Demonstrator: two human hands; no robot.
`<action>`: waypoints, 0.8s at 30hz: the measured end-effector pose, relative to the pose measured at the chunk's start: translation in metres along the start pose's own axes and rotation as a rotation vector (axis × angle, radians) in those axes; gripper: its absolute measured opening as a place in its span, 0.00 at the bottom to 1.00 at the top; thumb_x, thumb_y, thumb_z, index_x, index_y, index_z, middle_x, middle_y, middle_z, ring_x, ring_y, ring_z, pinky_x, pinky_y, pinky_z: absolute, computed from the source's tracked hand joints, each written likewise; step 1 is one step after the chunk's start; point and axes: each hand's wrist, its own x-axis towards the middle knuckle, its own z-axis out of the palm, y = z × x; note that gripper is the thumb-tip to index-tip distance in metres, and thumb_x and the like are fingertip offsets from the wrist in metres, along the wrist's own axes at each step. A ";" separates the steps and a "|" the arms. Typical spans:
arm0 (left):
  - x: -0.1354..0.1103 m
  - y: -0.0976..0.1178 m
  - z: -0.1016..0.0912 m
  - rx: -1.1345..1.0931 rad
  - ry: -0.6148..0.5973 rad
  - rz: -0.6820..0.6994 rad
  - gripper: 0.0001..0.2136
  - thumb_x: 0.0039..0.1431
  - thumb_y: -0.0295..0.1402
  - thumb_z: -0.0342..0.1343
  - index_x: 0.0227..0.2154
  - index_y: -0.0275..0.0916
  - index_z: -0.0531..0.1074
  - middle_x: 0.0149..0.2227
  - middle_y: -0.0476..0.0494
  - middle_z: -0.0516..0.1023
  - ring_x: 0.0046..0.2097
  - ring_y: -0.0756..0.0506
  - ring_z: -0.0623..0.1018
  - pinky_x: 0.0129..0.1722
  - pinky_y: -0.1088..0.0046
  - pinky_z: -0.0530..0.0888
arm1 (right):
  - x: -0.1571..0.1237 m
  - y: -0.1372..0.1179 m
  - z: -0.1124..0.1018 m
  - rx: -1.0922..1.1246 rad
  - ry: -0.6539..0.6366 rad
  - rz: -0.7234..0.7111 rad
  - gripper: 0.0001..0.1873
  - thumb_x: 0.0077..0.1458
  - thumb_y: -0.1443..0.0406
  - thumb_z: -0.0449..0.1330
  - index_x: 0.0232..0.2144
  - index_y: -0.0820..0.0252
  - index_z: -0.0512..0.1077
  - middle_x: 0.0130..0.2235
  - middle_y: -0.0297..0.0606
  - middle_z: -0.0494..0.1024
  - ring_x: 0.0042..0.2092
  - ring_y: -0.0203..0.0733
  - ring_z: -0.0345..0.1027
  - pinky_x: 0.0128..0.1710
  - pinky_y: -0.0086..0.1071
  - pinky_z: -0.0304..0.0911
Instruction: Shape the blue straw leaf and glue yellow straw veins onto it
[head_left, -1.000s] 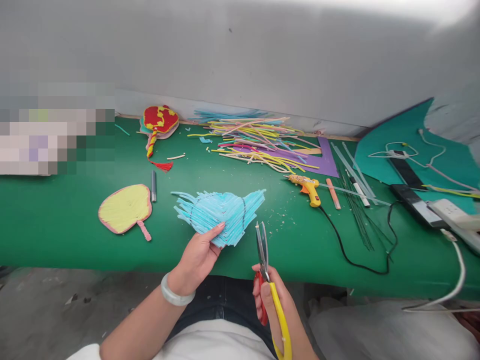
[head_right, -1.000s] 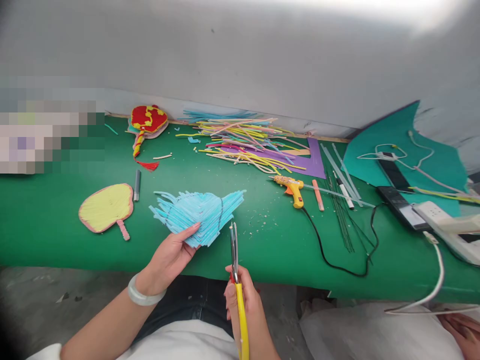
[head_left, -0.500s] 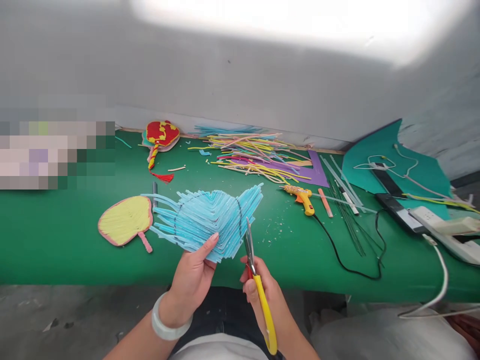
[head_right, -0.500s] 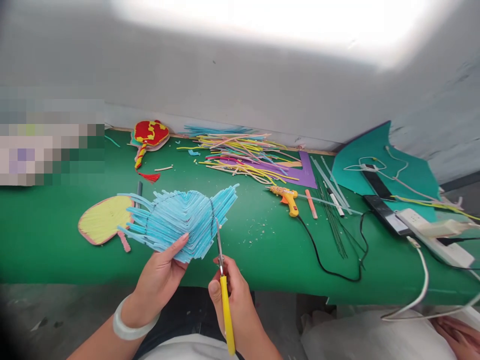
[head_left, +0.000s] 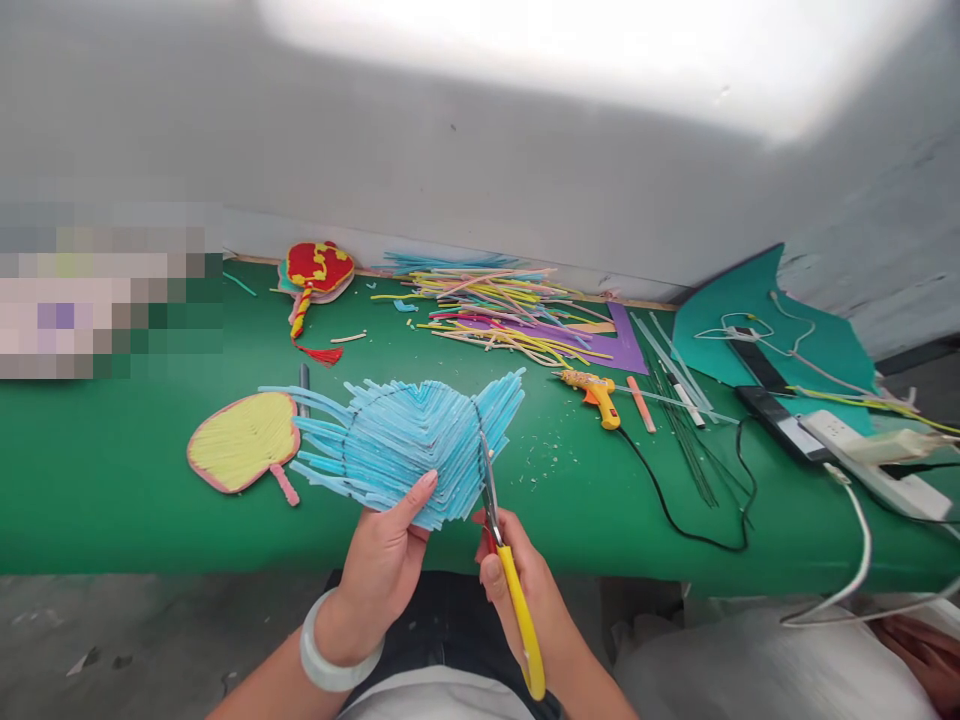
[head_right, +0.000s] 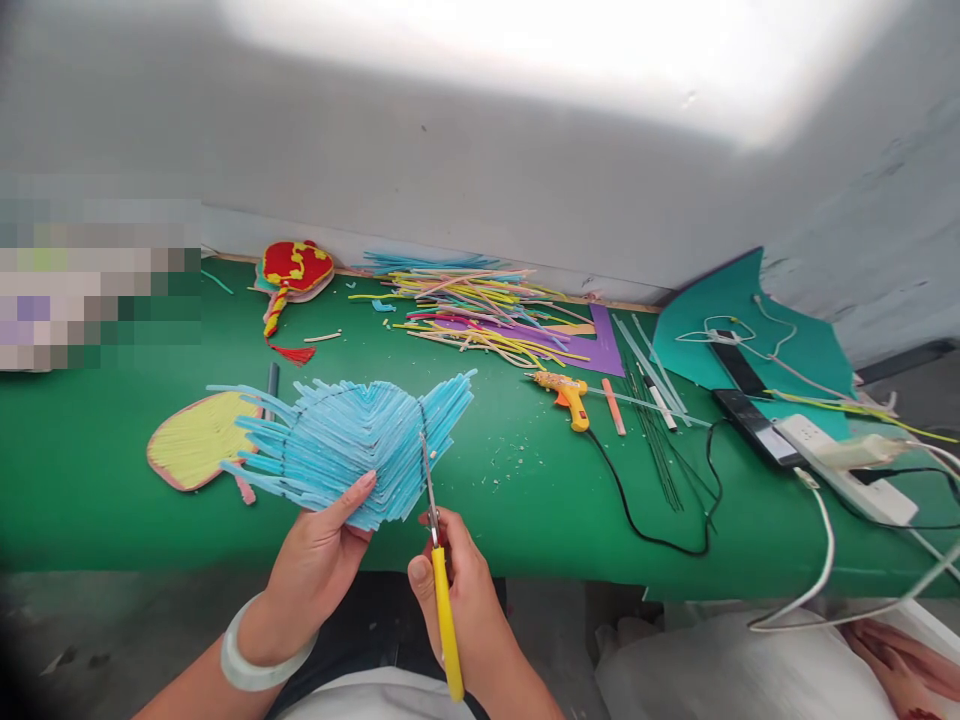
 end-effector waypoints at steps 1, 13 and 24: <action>0.000 0.000 0.000 0.001 -0.002 0.000 0.33 0.46 0.28 0.71 0.56 0.49 0.70 0.52 0.49 0.80 0.54 0.40 0.78 0.52 0.67 0.78 | 0.000 -0.001 -0.001 -0.003 -0.018 -0.002 0.31 0.56 0.40 0.53 0.48 0.57 0.65 0.31 0.32 0.65 0.27 0.34 0.56 0.25 0.28 0.55; 0.000 -0.001 -0.002 0.013 0.005 0.015 0.33 0.48 0.27 0.69 0.57 0.52 0.69 0.55 0.51 0.77 0.57 0.39 0.75 0.51 0.68 0.79 | 0.000 0.002 0.004 0.026 -0.004 0.022 0.32 0.54 0.38 0.52 0.47 0.56 0.65 0.27 0.28 0.60 0.25 0.33 0.53 0.23 0.27 0.53; 0.001 -0.004 -0.002 0.012 0.012 -0.002 0.32 0.48 0.27 0.69 0.57 0.52 0.69 0.54 0.52 0.77 0.56 0.41 0.76 0.50 0.68 0.79 | 0.004 0.000 -0.001 -0.104 -0.029 -0.064 0.30 0.58 0.39 0.48 0.43 0.56 0.65 0.29 0.29 0.58 0.28 0.35 0.51 0.27 0.28 0.54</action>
